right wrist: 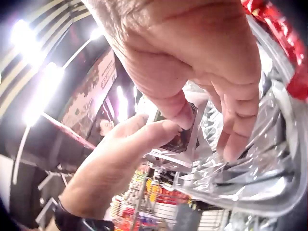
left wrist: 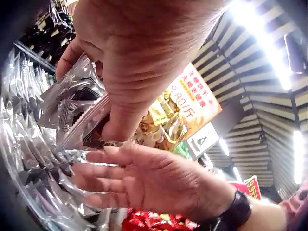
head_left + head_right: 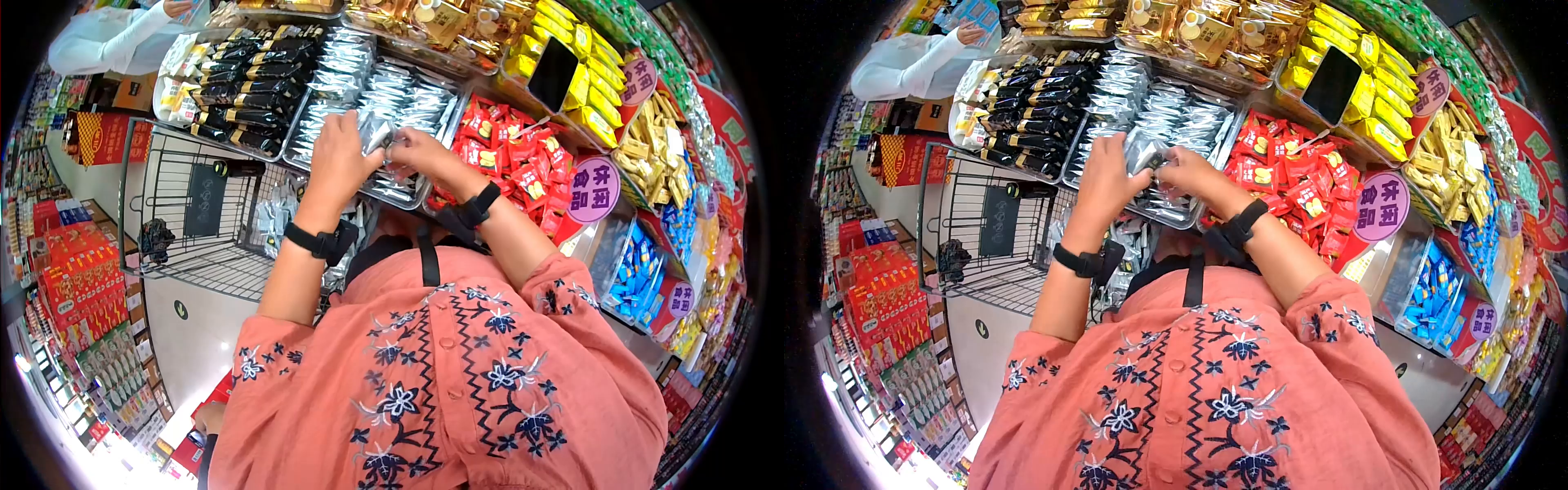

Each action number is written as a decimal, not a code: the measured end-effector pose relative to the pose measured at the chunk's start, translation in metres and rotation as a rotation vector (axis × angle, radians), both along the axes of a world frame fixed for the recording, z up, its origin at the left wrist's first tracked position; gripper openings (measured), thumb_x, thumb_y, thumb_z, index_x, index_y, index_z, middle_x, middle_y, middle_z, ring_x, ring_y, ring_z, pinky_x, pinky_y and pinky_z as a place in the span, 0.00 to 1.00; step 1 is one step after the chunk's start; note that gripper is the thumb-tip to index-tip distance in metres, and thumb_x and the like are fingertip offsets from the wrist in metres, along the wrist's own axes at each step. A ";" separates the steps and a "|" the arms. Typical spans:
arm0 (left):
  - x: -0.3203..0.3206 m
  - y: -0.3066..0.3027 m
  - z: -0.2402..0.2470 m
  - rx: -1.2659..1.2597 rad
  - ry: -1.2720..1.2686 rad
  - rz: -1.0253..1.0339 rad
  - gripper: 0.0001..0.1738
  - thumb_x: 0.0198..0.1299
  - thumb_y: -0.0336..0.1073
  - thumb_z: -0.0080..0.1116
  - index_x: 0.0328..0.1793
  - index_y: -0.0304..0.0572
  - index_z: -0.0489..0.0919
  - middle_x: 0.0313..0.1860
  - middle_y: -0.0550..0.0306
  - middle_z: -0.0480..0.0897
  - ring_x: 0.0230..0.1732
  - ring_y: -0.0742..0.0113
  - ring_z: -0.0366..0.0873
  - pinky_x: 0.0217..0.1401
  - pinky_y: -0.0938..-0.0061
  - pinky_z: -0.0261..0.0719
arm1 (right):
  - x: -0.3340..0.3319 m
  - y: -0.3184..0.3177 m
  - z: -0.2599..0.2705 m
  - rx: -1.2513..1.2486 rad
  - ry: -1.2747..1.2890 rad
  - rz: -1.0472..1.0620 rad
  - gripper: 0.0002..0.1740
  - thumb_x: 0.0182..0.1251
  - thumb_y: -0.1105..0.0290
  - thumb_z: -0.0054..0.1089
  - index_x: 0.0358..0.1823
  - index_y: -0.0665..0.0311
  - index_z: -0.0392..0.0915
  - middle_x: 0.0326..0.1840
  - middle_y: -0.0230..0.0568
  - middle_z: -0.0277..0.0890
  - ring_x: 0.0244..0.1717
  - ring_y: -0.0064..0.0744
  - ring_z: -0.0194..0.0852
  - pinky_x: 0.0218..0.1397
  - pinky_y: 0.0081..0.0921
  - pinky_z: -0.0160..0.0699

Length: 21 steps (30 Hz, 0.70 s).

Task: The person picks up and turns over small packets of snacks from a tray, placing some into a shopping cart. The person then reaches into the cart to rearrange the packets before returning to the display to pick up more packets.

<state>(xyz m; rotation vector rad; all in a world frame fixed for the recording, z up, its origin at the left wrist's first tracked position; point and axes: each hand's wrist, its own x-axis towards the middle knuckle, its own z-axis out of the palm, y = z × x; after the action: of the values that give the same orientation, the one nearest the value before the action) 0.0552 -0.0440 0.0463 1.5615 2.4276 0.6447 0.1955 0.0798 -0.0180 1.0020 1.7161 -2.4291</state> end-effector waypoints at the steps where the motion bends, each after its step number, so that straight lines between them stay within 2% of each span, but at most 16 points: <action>1: -0.001 0.001 -0.012 0.001 0.028 -0.031 0.42 0.45 0.38 0.75 0.65 0.31 0.69 0.54 0.36 0.75 0.55 0.37 0.76 0.57 0.55 0.77 | 0.001 0.002 0.002 0.148 -0.035 -0.007 0.31 0.65 0.67 0.61 0.66 0.76 0.66 0.46 0.50 0.80 0.41 0.40 0.84 0.39 0.33 0.87; 3: 0.001 -0.001 -0.032 -0.001 0.083 -0.090 0.43 0.44 0.37 0.76 0.66 0.32 0.68 0.54 0.37 0.75 0.56 0.38 0.76 0.57 0.55 0.77 | 0.001 0.004 0.004 0.441 -0.106 -0.019 0.35 0.63 0.65 0.62 0.68 0.78 0.64 0.47 0.54 0.81 0.42 0.46 0.84 0.42 0.35 0.85; 7: 0.010 -0.011 -0.046 0.102 0.066 -0.021 0.47 0.43 0.38 0.79 0.70 0.34 0.66 0.56 0.38 0.75 0.58 0.39 0.75 0.60 0.54 0.76 | -0.001 0.011 -0.002 0.849 -0.030 -0.057 0.33 0.66 0.56 0.56 0.64 0.75 0.71 0.53 0.66 0.78 0.58 0.57 0.76 0.64 0.41 0.73; 8: 0.010 -0.012 -0.048 0.113 0.047 -0.012 0.48 0.43 0.40 0.79 0.71 0.33 0.66 0.57 0.39 0.76 0.58 0.40 0.75 0.60 0.55 0.76 | -0.002 0.009 -0.011 0.958 0.082 -0.101 0.31 0.67 0.55 0.53 0.62 0.73 0.73 0.54 0.67 0.77 0.60 0.57 0.74 0.66 0.41 0.70; 11: 0.009 -0.014 -0.046 0.087 0.057 0.028 0.49 0.43 0.43 0.79 0.71 0.34 0.66 0.57 0.40 0.76 0.58 0.40 0.76 0.59 0.55 0.77 | -0.011 0.013 -0.007 0.821 0.048 -0.069 0.30 0.69 0.53 0.52 0.60 0.73 0.76 0.53 0.66 0.77 0.57 0.60 0.74 0.65 0.41 0.70; 13: 0.009 -0.015 -0.034 -0.011 0.066 0.050 0.49 0.44 0.45 0.79 0.71 0.36 0.66 0.56 0.40 0.76 0.57 0.41 0.76 0.57 0.56 0.78 | -0.012 0.016 -0.002 0.684 0.046 -0.089 0.32 0.72 0.47 0.51 0.57 0.73 0.78 0.51 0.65 0.78 0.54 0.60 0.75 0.62 0.41 0.72; 15: 0.009 -0.017 -0.030 -0.071 0.071 0.066 0.49 0.45 0.47 0.79 0.71 0.37 0.67 0.56 0.41 0.76 0.57 0.41 0.77 0.55 0.56 0.80 | -0.009 0.016 0.005 0.714 0.035 -0.094 0.33 0.72 0.45 0.51 0.55 0.72 0.79 0.50 0.65 0.79 0.53 0.60 0.76 0.61 0.41 0.73; 16: 0.008 -0.019 -0.030 -0.081 0.074 0.067 0.49 0.45 0.48 0.79 0.72 0.38 0.67 0.56 0.41 0.76 0.56 0.41 0.77 0.54 0.56 0.81 | -0.009 0.016 -0.004 0.824 0.053 -0.089 0.31 0.71 0.46 0.56 0.56 0.71 0.79 0.48 0.64 0.79 0.49 0.57 0.78 0.56 0.41 0.76; 17: 0.007 -0.020 -0.031 -0.091 0.078 0.067 0.49 0.46 0.49 0.78 0.72 0.39 0.67 0.56 0.41 0.76 0.56 0.41 0.78 0.53 0.56 0.81 | -0.009 0.015 -0.013 0.812 0.051 -0.084 0.31 0.69 0.47 0.58 0.56 0.71 0.78 0.48 0.64 0.79 0.49 0.56 0.78 0.55 0.41 0.77; 20: 0.011 -0.017 -0.019 -0.217 -0.104 0.155 0.49 0.47 0.48 0.78 0.72 0.39 0.66 0.58 0.41 0.74 0.55 0.38 0.79 0.52 0.54 0.82 | -0.012 0.014 -0.025 0.819 0.030 -0.043 0.30 0.67 0.51 0.64 0.59 0.70 0.77 0.49 0.62 0.77 0.49 0.53 0.79 0.53 0.39 0.78; 21: 0.010 -0.018 -0.025 -0.173 -0.116 0.142 0.49 0.47 0.48 0.78 0.73 0.39 0.65 0.58 0.40 0.74 0.55 0.37 0.79 0.52 0.54 0.83 | -0.012 0.014 -0.023 0.848 0.012 -0.010 0.31 0.67 0.53 0.65 0.61 0.70 0.76 0.50 0.60 0.76 0.50 0.50 0.79 0.53 0.37 0.78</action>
<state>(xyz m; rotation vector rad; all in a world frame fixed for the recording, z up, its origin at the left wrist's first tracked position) 0.0654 -0.0620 0.0213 1.2608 2.4498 0.5169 0.1832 0.0940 -0.0411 0.9999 2.8119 -1.6634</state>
